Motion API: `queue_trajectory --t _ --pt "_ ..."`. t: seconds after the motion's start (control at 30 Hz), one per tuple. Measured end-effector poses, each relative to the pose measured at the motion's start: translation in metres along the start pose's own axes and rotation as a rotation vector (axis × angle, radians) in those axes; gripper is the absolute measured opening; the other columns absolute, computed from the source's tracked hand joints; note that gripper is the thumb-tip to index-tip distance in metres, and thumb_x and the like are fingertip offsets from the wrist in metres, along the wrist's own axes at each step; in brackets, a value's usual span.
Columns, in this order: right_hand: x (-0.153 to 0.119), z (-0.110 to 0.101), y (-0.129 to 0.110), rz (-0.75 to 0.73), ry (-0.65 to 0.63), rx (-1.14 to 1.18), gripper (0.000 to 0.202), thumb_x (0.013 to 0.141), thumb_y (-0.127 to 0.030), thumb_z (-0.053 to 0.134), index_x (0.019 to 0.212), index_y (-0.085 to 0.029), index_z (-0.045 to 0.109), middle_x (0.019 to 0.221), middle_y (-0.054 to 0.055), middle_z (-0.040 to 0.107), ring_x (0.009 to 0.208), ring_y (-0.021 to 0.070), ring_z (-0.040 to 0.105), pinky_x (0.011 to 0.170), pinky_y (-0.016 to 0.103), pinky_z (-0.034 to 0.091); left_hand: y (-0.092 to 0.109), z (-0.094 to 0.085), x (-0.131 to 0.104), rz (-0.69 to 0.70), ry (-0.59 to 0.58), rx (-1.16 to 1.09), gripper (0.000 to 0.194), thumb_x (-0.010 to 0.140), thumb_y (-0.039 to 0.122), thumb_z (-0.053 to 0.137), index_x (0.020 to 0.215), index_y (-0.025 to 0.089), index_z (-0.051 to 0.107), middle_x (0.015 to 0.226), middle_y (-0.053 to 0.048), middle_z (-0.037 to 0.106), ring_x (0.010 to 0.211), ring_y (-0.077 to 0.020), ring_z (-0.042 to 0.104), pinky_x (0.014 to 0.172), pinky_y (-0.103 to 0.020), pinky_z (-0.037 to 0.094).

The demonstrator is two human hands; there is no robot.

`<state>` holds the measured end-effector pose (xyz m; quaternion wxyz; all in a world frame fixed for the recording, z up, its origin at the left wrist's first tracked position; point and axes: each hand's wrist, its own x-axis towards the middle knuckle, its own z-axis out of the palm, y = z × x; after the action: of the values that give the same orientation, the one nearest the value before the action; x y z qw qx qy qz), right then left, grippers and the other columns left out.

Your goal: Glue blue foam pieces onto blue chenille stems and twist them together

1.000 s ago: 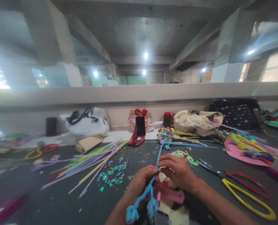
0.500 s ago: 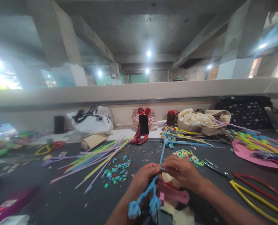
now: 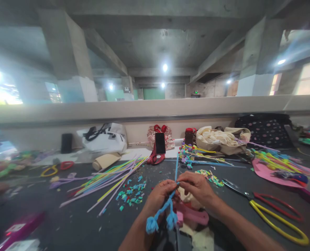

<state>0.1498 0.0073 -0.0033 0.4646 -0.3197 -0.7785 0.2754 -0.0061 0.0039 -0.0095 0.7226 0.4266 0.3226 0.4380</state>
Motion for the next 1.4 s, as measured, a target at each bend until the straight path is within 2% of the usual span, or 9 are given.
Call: queue_trajectory --t 0.2,0.4,0.6,0.73,0.87,0.97,1.17,1.3,1.4 --pt "-0.003 -0.006 -0.002 0.230 -0.003 0.140 0.011 0.069 -0.023 0.057 0.067 -0.014 0.062 0.061 -0.002 0.057 0.043 0.0073 0.053 0.040 0.017 0.040 -0.004 0.004 0.000 0.034 0.011 0.094 0.022 0.056 0.031 0.067 0.060 0.014 0.054 0.048 0.002 0.055 0.042 -0.0083 0.046 0.047 -0.020 0.031" --pt "-0.003 0.001 -0.006 0.430 0.121 0.189 0.007 0.063 -0.018 0.053 0.059 -0.015 0.057 0.043 -0.005 0.052 0.038 0.0085 0.050 0.035 0.016 0.033 -0.005 0.020 -0.008 0.274 0.154 0.437 0.018 0.064 0.032 0.060 0.059 0.015 0.057 0.052 0.002 0.054 0.051 -0.0107 0.045 0.053 -0.021 0.033" --pt "0.000 0.002 -0.003 0.531 0.096 0.305 0.008 0.058 -0.014 0.047 0.057 -0.015 0.054 0.041 -0.006 0.053 0.036 0.0078 0.050 0.034 0.016 0.029 -0.007 0.025 -0.014 0.468 0.262 0.764 0.015 0.067 0.029 0.057 0.058 0.018 0.060 0.055 0.001 0.055 0.056 -0.0129 0.048 0.053 -0.020 0.032" --pt "0.004 -0.002 -0.006 0.538 0.056 0.341 0.006 0.058 -0.014 0.049 0.059 -0.015 0.055 0.043 -0.006 0.054 0.037 0.0075 0.051 0.032 0.014 0.027 -0.003 0.023 -0.014 0.386 0.229 0.673 0.016 0.066 0.032 0.057 0.061 0.017 0.060 0.056 0.001 0.056 0.057 -0.0132 0.048 0.054 -0.020 0.033" --pt "0.005 -0.007 -0.008 0.533 0.047 0.416 0.014 0.060 -0.018 0.053 0.073 -0.016 0.059 0.051 -0.006 0.057 0.036 0.0054 0.049 0.031 0.014 0.026 0.003 0.026 -0.015 0.161 0.132 0.335 0.025 0.069 0.038 0.052 0.070 0.014 0.059 0.054 0.000 0.056 0.047 -0.0108 0.046 0.049 -0.021 0.034" --pt "0.002 -0.010 -0.007 0.533 0.027 0.506 0.013 0.060 -0.019 0.056 0.073 -0.016 0.059 0.051 -0.006 0.058 0.034 0.0048 0.048 0.031 0.014 0.026 0.007 0.027 -0.015 0.034 0.025 0.134 0.026 0.070 0.036 0.050 0.071 0.012 0.060 0.051 -0.001 0.056 0.044 -0.0112 0.047 0.046 -0.022 0.034" --pt "-0.002 -0.008 -0.005 0.508 -0.038 0.531 0.016 0.061 -0.019 0.056 0.076 -0.016 0.059 0.054 -0.005 0.060 0.034 0.0043 0.047 0.031 0.013 0.027 0.002 0.021 -0.013 -0.066 -0.033 0.039 0.021 0.064 0.034 0.058 0.060 0.013 0.056 0.050 0.000 0.056 0.043 -0.0099 0.048 0.046 -0.021 0.035" --pt "-0.002 -0.006 -0.005 0.460 -0.040 0.346 0.010 0.065 -0.020 0.054 0.073 -0.015 0.057 0.053 -0.004 0.057 0.035 0.0061 0.049 0.031 0.014 0.029 -0.001 0.013 -0.009 -0.072 -0.010 0.080 0.023 0.056 0.033 0.067 0.057 0.013 0.054 0.048 0.001 0.056 0.040 -0.0081 0.046 0.044 -0.020 0.033" --pt "-0.004 -0.007 -0.008 0.177 0.136 -0.069 0.007 0.071 -0.020 0.051 0.072 -0.016 0.056 0.061 -0.001 0.057 0.047 0.0092 0.053 0.042 0.018 0.039 0.000 0.007 -0.005 -0.068 -0.010 0.101 0.023 0.056 0.032 0.068 0.057 0.013 0.055 0.048 0.001 0.056 0.039 -0.0076 0.046 0.044 -0.020 0.032"
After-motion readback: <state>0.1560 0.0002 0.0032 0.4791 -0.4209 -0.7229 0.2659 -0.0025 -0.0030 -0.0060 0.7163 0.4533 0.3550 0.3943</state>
